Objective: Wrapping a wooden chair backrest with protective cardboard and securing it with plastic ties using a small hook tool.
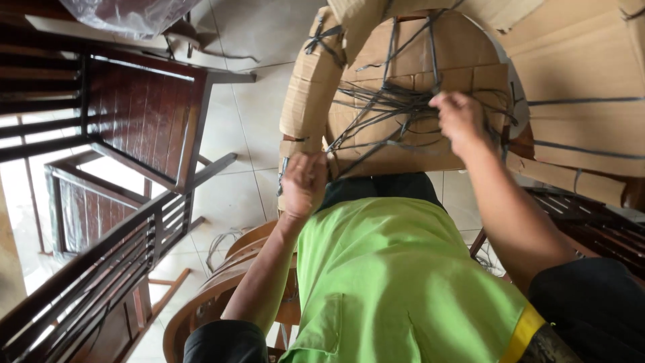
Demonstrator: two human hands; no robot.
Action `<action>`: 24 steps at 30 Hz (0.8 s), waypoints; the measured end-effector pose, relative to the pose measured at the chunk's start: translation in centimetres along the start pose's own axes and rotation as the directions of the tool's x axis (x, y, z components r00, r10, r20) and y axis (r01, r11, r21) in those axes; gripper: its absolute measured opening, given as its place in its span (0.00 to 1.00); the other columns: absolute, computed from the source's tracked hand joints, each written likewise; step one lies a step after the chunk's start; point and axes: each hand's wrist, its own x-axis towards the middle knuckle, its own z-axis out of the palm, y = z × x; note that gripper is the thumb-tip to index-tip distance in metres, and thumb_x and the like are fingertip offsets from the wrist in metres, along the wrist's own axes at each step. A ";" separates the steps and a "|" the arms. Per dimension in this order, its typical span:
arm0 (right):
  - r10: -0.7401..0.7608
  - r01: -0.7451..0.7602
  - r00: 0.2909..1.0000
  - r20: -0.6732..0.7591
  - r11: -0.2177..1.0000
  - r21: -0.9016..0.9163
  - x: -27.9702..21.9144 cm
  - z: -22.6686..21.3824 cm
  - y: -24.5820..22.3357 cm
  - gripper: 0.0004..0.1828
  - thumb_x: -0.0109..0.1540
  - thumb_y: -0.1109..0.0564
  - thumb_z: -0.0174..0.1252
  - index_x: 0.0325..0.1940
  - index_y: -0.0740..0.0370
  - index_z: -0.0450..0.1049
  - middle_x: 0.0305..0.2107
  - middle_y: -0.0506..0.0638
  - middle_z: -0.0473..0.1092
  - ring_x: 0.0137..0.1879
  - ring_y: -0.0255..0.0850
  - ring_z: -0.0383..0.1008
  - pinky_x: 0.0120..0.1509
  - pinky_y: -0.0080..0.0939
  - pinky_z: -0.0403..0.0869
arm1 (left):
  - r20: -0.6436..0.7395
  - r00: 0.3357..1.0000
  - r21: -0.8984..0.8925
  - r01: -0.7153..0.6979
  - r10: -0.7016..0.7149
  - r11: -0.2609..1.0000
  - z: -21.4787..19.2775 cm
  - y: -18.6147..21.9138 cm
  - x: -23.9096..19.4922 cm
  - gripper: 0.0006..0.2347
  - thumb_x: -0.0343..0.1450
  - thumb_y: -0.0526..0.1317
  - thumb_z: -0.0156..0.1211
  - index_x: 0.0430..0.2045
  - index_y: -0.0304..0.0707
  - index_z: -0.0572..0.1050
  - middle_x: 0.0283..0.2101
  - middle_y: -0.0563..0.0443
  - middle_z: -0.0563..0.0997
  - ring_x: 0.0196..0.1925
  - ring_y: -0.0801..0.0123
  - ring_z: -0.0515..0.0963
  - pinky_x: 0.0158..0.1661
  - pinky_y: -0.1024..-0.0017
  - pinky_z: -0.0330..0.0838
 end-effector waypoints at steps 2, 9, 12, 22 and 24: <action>0.081 -0.075 0.996 0.047 0.991 -0.113 -0.6 3.4 2.9 0.09 0.64 0.47 0.63 0.38 0.52 0.80 0.15 0.41 0.60 0.17 0.27 0.61 0.16 0.29 0.65 | -0.079 0.996 0.023 0.051 -0.050 0.998 -2.7 0.3 1.7 0.02 0.69 0.34 0.62 0.32 0.40 0.80 0.24 0.44 0.74 0.30 0.49 0.81 0.30 0.58 0.76; 0.152 -0.031 0.979 0.138 0.776 -0.630 2.7 14.0 13.3 0.15 0.67 0.44 0.56 0.44 0.55 0.82 0.32 0.54 0.76 0.43 0.50 0.77 0.45 0.51 0.74 | -0.054 0.555 -0.429 0.738 -0.830 0.521 -4.1 -8.1 5.2 0.11 0.78 0.44 0.53 0.44 0.35 0.78 0.34 0.48 0.80 0.38 0.70 0.77 0.42 0.73 0.75; 0.228 -0.098 0.962 0.148 0.799 -0.594 2.5 17.8 10.6 0.16 0.68 0.42 0.54 0.43 0.51 0.82 0.26 0.48 0.74 0.33 0.40 0.76 0.37 0.46 0.72 | 0.163 0.510 -0.324 0.836 -0.845 0.443 -1.1 -13.8 3.9 0.15 0.79 0.47 0.53 0.51 0.37 0.78 0.43 0.41 0.83 0.48 0.58 0.80 0.50 0.63 0.75; 0.237 -0.020 0.929 0.286 0.801 -0.598 9.1 24.7 13.9 0.12 0.65 0.48 0.50 0.35 0.51 0.77 0.23 0.44 0.68 0.32 0.34 0.70 0.35 0.42 0.69 | 0.427 0.536 -0.283 0.844 -0.729 0.455 9.4 -20.3 5.9 0.21 0.76 0.56 0.53 0.58 0.44 0.77 0.52 0.35 0.82 0.59 0.38 0.78 0.61 0.46 0.69; 0.269 -0.013 0.912 0.309 0.773 -0.634 9.0 25.0 13.8 0.12 0.65 0.47 0.50 0.34 0.49 0.77 0.23 0.43 0.69 0.32 0.33 0.71 0.35 0.42 0.69 | 0.443 0.521 -0.266 0.853 -0.730 0.449 11.6 -22.2 5.9 0.22 0.76 0.56 0.54 0.60 0.44 0.75 0.52 0.34 0.82 0.60 0.37 0.77 0.62 0.44 0.68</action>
